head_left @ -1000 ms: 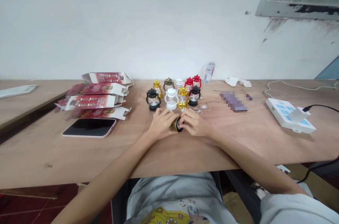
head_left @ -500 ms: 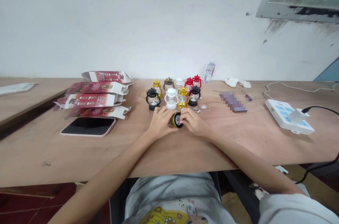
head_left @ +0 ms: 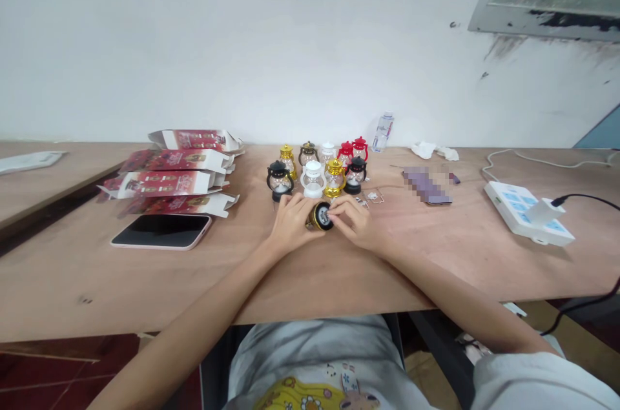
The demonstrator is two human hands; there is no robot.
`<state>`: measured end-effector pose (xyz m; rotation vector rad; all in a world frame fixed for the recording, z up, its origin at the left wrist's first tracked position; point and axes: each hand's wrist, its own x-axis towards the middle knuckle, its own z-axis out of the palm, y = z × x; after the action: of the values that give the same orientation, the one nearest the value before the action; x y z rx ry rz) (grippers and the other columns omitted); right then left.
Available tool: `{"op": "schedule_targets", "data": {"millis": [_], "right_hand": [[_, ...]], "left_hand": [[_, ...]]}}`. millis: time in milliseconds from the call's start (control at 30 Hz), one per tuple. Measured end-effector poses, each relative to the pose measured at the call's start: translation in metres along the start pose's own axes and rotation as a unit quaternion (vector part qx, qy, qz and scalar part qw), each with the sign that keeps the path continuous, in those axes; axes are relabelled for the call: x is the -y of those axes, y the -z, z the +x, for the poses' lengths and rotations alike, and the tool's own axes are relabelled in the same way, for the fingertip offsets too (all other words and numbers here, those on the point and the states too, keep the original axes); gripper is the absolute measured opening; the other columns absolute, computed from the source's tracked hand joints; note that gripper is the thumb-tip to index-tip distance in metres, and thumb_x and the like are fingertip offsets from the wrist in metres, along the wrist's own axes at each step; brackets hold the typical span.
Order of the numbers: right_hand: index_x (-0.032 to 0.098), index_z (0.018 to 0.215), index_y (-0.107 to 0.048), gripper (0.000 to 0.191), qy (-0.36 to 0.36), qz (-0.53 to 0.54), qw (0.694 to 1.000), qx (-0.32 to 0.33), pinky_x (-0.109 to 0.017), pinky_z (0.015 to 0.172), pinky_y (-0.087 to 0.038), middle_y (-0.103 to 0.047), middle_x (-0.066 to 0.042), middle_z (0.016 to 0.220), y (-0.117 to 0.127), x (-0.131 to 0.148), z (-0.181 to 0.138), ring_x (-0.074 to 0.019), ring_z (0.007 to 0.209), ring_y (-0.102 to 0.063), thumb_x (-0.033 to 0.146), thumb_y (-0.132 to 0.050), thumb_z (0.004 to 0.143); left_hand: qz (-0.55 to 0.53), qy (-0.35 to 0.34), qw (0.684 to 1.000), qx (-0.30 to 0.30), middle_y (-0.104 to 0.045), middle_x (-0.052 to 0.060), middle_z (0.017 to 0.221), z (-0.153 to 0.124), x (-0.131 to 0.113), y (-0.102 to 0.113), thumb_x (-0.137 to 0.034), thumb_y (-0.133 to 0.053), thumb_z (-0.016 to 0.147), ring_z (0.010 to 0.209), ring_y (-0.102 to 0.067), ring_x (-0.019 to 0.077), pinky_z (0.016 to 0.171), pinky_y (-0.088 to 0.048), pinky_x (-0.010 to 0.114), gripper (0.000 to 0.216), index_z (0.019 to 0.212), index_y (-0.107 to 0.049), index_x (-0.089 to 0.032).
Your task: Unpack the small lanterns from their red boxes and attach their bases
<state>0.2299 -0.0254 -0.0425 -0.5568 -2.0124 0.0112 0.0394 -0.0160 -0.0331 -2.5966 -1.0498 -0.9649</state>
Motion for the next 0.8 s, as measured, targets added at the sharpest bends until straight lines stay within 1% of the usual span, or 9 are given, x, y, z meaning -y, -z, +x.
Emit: {"op": "schedule_targets", "data": {"millis": [133,200,267,367,467,533,700,767,800], "right_hand": [[0.019,0.078,-0.049,0.01,-0.067,0.034,0.997,-0.02,-0.031,0.076,-0.048,-0.064,-0.007,0.088,0.001,0.005,0.001,-0.015,0.085,-0.061,0.019,-0.048,0.088],[0.019,0.075,-0.049,0.012,-0.087,0.036,0.995,-0.023,-0.029,0.074,-0.048,-0.065,-0.005,0.086,0.0,0.006,0.001,-0.0145,0.082,-0.062,0.021,-0.05,0.087],[0.019,0.075,-0.052,0.011,-0.074,0.033,0.996,-0.025,-0.029,0.072,-0.048,-0.066,-0.005,0.083,0.0,0.007,0.001,-0.0144,0.08,-0.062,0.021,-0.053,0.086],[0.018,0.082,-0.058,0.007,-0.021,0.023,1.0,-0.002,-0.028,0.073,-0.049,-0.064,-0.005,0.081,0.001,0.004,0.002,-0.0144,0.08,-0.062,0.019,-0.053,0.086],[0.018,0.089,-0.062,0.013,0.017,0.013,0.999,0.033,-0.026,0.071,-0.049,-0.063,-0.005,0.083,0.002,-0.002,0.002,-0.0129,0.078,-0.06,0.018,-0.049,0.089],[0.019,0.09,-0.064,0.016,0.031,0.007,0.998,0.054,-0.025,0.07,-0.049,-0.062,-0.005,0.084,0.003,-0.007,0.002,-0.0123,0.077,-0.06,0.019,-0.048,0.09],[0.019,0.086,-0.065,0.018,0.037,0.006,0.996,0.077,-0.026,0.07,-0.049,-0.062,-0.005,0.082,0.006,-0.01,0.002,-0.0129,0.076,-0.059,0.021,-0.048,0.091],[0.019,0.085,-0.065,0.017,0.014,0.029,0.996,0.078,-0.026,0.071,-0.049,-0.062,-0.005,0.082,0.006,-0.007,0.002,-0.0132,0.077,-0.059,0.022,-0.048,0.09],[0.019,0.084,-0.065,0.016,-0.011,0.047,0.996,0.071,-0.027,0.072,-0.049,-0.063,-0.005,0.083,0.004,-0.006,0.002,-0.0133,0.078,-0.059,0.022,-0.05,0.09]], "left_hand": [[-0.003,0.002,1.0,-0.01,-0.067,0.005,0.095,0.001,0.0,0.001,-0.032,-0.065,0.07,0.086,-0.054,0.0224,0.074,-0.031,0.035,0.038,0.104,-0.055,-0.018],[0.005,0.0,1.0,-0.009,-0.067,0.005,0.094,0.001,0.001,0.001,-0.033,-0.065,0.07,0.085,-0.055,0.0226,0.074,-0.031,0.035,0.038,0.104,-0.055,-0.017],[0.015,-0.003,1.0,-0.006,-0.067,0.005,0.093,0.001,0.001,0.0,-0.034,-0.066,0.07,0.085,-0.054,0.0229,0.073,-0.031,0.035,0.039,0.104,-0.055,-0.017],[0.03,-0.008,1.0,0.001,-0.067,0.005,0.094,0.0,0.003,-0.001,-0.035,-0.067,0.07,0.086,-0.054,0.0231,0.073,-0.031,0.035,0.041,0.106,-0.055,-0.017],[0.052,-0.025,0.998,0.003,-0.067,0.006,0.095,0.0,0.004,-0.001,-0.037,-0.066,0.071,0.087,-0.054,0.0232,0.073,-0.03,0.036,0.042,0.106,-0.055,-0.017],[0.069,-0.042,0.997,0.002,-0.067,0.007,0.094,-0.001,0.004,-0.002,-0.038,-0.066,0.073,0.086,-0.054,0.0233,0.072,-0.03,0.036,0.041,0.107,-0.055,-0.017],[0.085,-0.063,0.994,0.005,-0.067,0.008,0.094,-0.001,0.004,-0.002,-0.04,-0.063,0.076,0.086,-0.054,0.0236,0.072,-0.029,0.036,0.039,0.106,-0.056,-0.017],[0.083,-0.061,0.995,0.01,-0.067,0.009,0.094,-0.001,0.003,-0.001,-0.041,-0.063,0.076,0.087,-0.054,0.0239,0.072,-0.03,0.036,0.039,0.106,-0.056,-0.017],[0.082,-0.059,0.995,0.01,-0.067,0.009,0.094,0.0,0.003,-0.001,-0.04,-0.063,0.076,0.087,-0.054,0.024,0.072,-0.03,0.036,0.039,0.107,-0.056,-0.017]]}}
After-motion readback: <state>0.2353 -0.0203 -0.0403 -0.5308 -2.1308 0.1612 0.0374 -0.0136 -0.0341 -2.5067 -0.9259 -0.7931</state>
